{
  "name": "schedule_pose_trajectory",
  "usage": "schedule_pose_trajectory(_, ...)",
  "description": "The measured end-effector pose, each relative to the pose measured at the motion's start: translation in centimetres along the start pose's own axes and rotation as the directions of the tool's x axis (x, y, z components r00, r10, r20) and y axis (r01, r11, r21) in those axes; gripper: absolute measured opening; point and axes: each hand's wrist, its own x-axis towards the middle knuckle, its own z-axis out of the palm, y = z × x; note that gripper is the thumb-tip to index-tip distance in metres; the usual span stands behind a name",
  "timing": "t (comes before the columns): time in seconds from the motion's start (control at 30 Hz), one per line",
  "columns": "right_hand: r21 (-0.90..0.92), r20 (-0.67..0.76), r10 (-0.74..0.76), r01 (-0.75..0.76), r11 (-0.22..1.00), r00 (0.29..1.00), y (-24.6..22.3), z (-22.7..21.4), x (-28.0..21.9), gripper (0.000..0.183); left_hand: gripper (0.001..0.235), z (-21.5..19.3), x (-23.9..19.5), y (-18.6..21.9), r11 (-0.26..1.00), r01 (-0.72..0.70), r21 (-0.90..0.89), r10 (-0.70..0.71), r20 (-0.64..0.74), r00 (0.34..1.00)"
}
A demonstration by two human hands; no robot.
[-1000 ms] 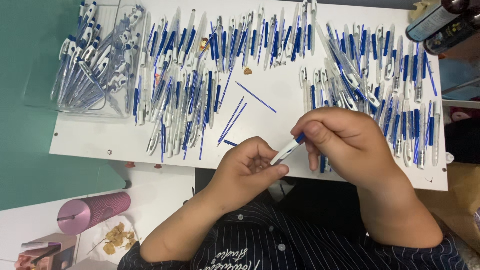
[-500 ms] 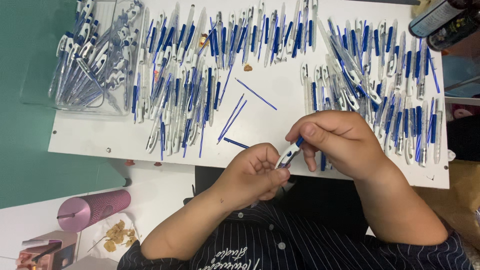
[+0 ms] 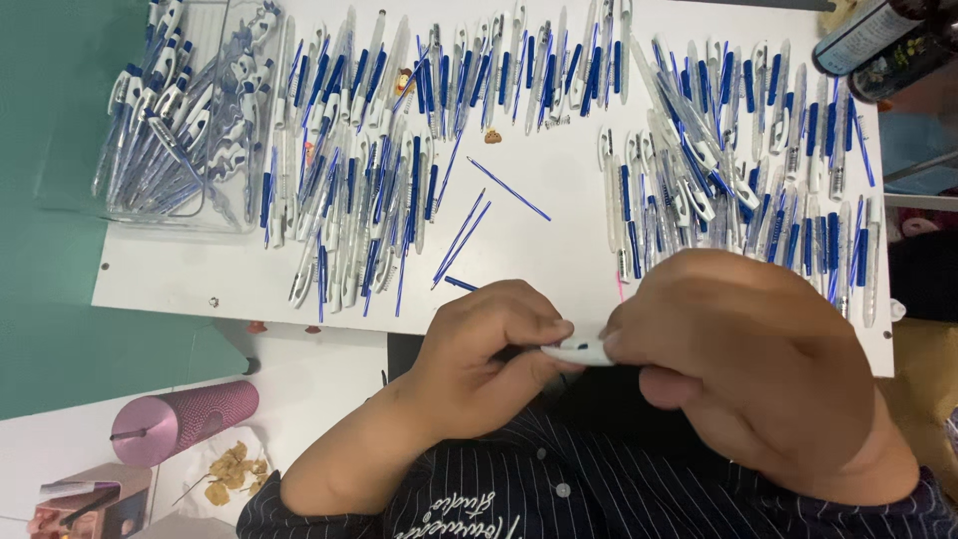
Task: The person assembles blue and white ballpoint pens by inserting ink cartridges into clear plastic barrels. They repeatedly pick up a barrel and a cartridge, insert the cartridge, and place the completed pen into a clear plastic container on the left side of the table.
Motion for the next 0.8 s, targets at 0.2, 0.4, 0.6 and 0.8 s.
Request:
schedule_pose_trajectory(0.2,-0.036,0.035,-0.095,0.096,0.995,0.995,0.5,0.3,-0.7,0.026,0.014,-0.2,-0.5,0.1,0.996,-0.028,0.082,0.027,0.012,1.0)
schedule_pose_trajectory(0.4,-0.086,0.059,0.029,-0.024,0.996,0.998,1.6,1.1,-2.1,0.019,0.018,0.6,-1.0,-0.2,0.966,-0.093,0.24,0.116,-0.086,0.99)
schedule_pose_trajectory(0.6,-0.025,-0.074,0.041,-0.043,0.999,0.996,1.1,1.9,-1.1,0.025,0.02,0.7,-0.8,0.3,0.996,0.006,0.092,0.003,-0.096,0.995)
schedule_pose_trajectory(0.8,-0.117,0.05,-0.037,0.043,0.992,0.998,0.5,1.2,1.4,0.02,0.013,0.3,-0.6,1.0,0.96,0.237,-0.147,-0.245,-0.036,0.969)
